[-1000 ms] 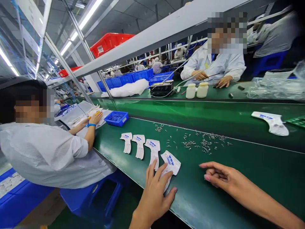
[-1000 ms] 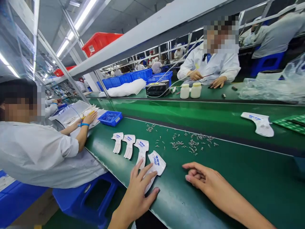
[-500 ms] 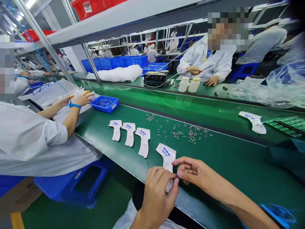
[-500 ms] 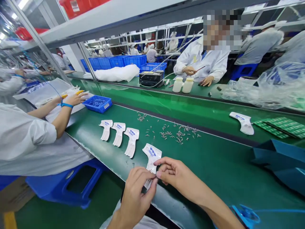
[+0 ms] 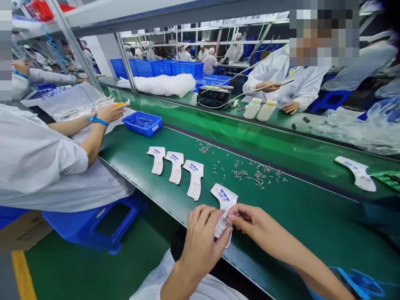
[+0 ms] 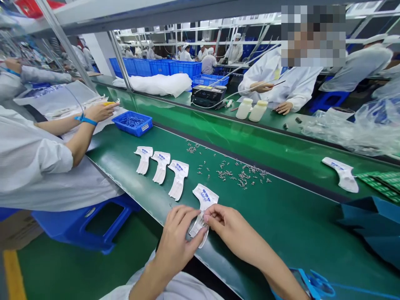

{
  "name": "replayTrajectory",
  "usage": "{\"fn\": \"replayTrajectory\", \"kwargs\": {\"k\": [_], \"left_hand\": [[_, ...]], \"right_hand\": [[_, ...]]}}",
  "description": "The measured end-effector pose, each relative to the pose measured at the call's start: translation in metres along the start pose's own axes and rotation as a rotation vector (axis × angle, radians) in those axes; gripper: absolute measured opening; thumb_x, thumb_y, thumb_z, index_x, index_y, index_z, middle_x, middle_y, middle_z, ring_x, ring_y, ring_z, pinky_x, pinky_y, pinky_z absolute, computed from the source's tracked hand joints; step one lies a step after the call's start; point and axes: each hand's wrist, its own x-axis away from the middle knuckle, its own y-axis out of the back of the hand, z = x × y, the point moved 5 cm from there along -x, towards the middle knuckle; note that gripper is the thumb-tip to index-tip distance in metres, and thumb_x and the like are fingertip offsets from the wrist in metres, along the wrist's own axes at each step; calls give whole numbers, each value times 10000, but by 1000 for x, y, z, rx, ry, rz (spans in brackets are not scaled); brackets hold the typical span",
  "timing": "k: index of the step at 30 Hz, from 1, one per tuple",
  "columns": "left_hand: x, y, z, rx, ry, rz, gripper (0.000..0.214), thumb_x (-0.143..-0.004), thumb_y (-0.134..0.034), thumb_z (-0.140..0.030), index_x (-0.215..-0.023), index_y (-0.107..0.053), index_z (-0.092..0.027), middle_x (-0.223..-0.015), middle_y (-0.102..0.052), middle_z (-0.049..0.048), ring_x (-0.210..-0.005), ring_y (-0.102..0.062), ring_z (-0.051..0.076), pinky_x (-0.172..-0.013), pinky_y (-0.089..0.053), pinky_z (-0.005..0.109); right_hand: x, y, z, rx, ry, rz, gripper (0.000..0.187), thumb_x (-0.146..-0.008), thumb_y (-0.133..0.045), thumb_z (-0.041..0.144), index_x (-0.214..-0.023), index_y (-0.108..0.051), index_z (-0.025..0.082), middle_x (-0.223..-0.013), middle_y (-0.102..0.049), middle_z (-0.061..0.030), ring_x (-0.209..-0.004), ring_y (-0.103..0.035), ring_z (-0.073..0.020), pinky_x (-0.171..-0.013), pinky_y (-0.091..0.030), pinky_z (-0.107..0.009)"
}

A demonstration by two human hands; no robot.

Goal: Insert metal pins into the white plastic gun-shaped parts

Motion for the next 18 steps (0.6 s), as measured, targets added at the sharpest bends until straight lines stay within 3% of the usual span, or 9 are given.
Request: {"fn": "replayTrajectory", "kwargs": {"k": [3,5,18], "left_hand": [[-2,-4,5,-57,-26,184,524,-855,-692,-387,-1323,-513,-230,-1375,-588,84,-1315,-471,308,-1041,-451,492],[-3,-6,7,-66,-14,235,484,-872,-662,-413,-1307,-532,-246,-1432,-553,62,-1364,-430,318,-1077,-422,515],[1,-13,12,-44,18,228,456,-919,-582,-447,-1335,-536,-264,-1462,-536,7,-1366,-441,307,-1091,-395,494]], "right_hand": [[-2,2,2,217,-34,7,298,-963,-466,440,-848,-626,216,-777,-626,-5,-687,-517,-165,-628,-387,-268],[-5,2,5,317,-53,24,302,-968,-449,431,-840,-623,219,-764,-632,-11,-663,-513,-169,-606,-371,-274],[-13,3,19,637,-156,34,200,-950,-440,304,-804,-551,223,-812,-672,-59,-694,-576,-202,-587,-341,-285]]}}
